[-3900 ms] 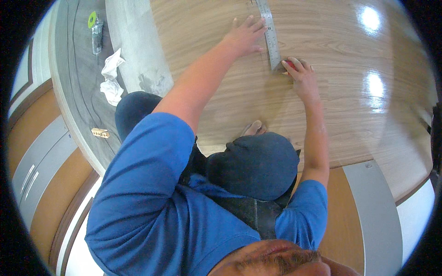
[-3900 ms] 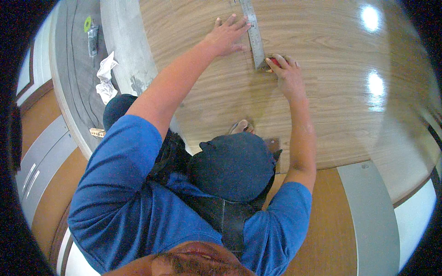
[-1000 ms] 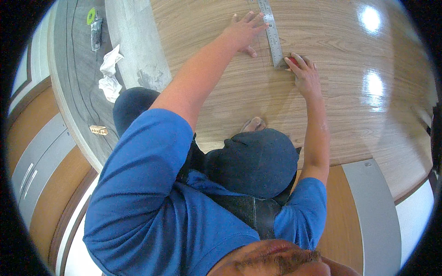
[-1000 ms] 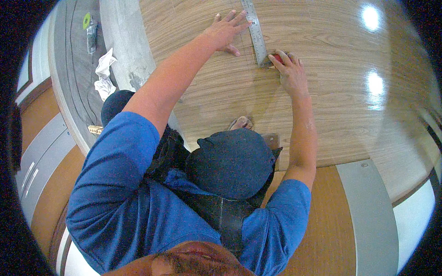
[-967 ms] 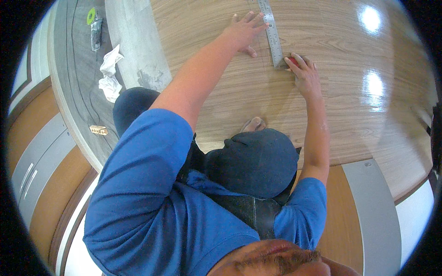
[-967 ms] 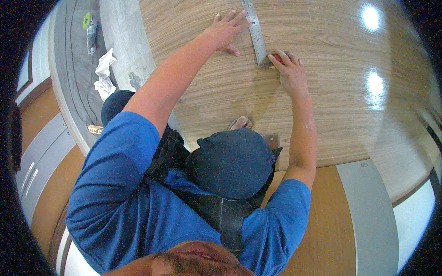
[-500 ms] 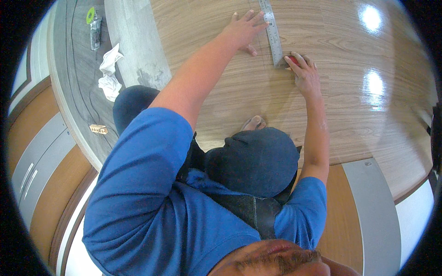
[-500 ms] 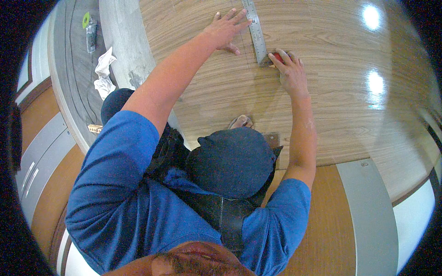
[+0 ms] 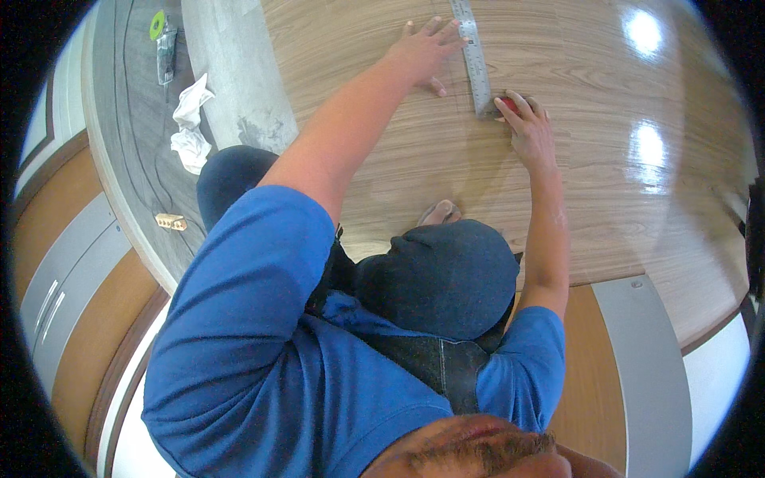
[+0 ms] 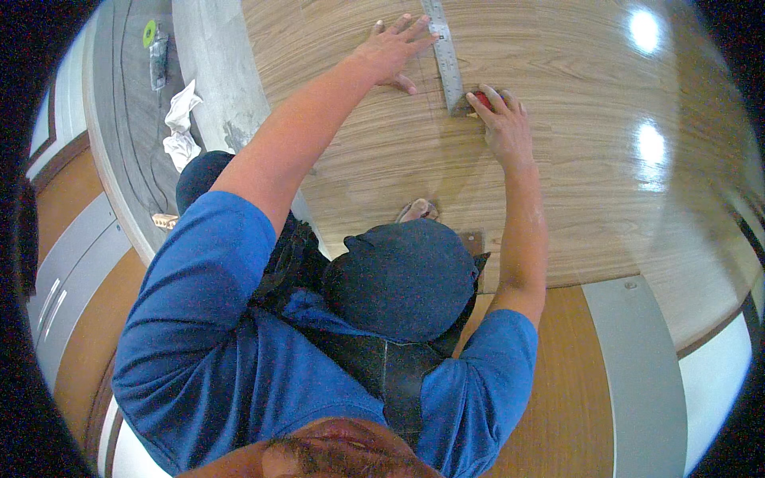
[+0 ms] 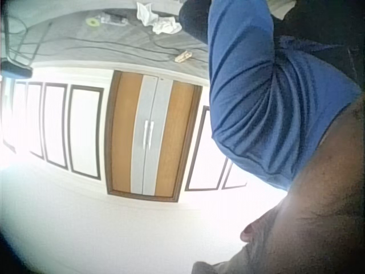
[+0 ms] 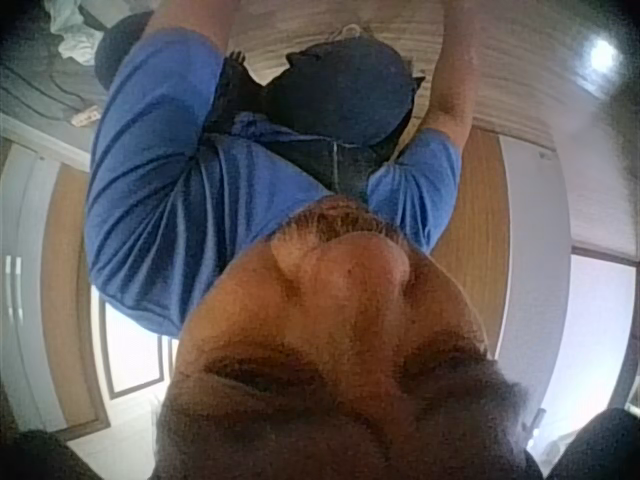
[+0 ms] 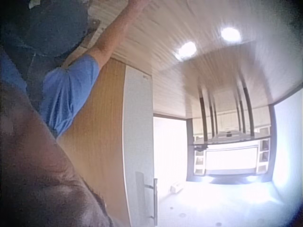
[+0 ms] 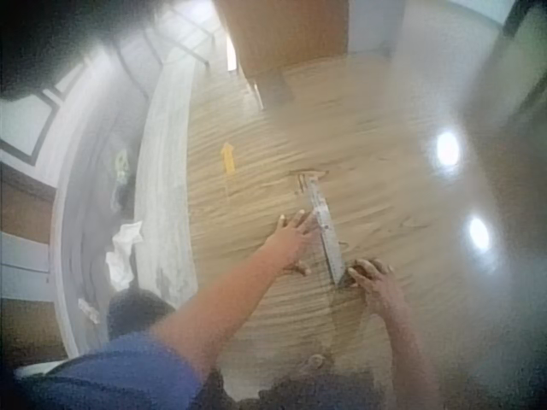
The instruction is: The person measures and marks a line on a wooden floor tile using a metal ruler and a red marker. They then use an angle grinder to cut along the marked line on the floor tile.
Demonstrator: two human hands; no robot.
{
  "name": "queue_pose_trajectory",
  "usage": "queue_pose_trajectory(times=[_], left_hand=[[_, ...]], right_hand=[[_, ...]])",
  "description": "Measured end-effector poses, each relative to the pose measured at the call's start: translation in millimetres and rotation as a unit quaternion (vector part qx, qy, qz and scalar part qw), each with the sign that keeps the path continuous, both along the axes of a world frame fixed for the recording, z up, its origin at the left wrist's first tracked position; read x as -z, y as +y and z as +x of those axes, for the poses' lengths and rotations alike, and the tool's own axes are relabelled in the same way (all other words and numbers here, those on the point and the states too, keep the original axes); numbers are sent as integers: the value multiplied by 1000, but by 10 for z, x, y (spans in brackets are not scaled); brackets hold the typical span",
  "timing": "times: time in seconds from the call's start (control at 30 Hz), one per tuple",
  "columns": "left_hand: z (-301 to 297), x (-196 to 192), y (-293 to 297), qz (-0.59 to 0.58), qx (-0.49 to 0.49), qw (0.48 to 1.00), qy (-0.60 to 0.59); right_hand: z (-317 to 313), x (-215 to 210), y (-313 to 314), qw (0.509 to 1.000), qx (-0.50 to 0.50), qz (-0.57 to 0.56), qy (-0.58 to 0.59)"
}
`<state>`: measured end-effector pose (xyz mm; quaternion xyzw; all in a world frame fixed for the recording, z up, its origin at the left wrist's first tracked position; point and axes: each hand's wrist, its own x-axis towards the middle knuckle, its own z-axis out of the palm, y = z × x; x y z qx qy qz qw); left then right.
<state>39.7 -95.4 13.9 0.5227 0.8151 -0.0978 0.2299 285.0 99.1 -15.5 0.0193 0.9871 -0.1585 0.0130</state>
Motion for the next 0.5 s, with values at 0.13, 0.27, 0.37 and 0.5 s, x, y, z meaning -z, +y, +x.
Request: queue_pose_trajectory(times=[0.13, 0.27, 0.37, 0.5], left_hand=[[-1, -20, 8, -3, -3, 1000, -5], [4, -16, 2, -2, -6, 1000, -4], [14, -12, 15, -11, -5, 1000, 6], [9, -14, 10, -4, -5, 1000, 4]], right_hand=[[8, -5, -1, 1000, 5, -13, -12], [8, 3, 3, 1000, 2, -3, -20], [18, 40, 15, 1000, 2, -7, -15], [27, 38, 15, 1000, 6, -9, -16]])
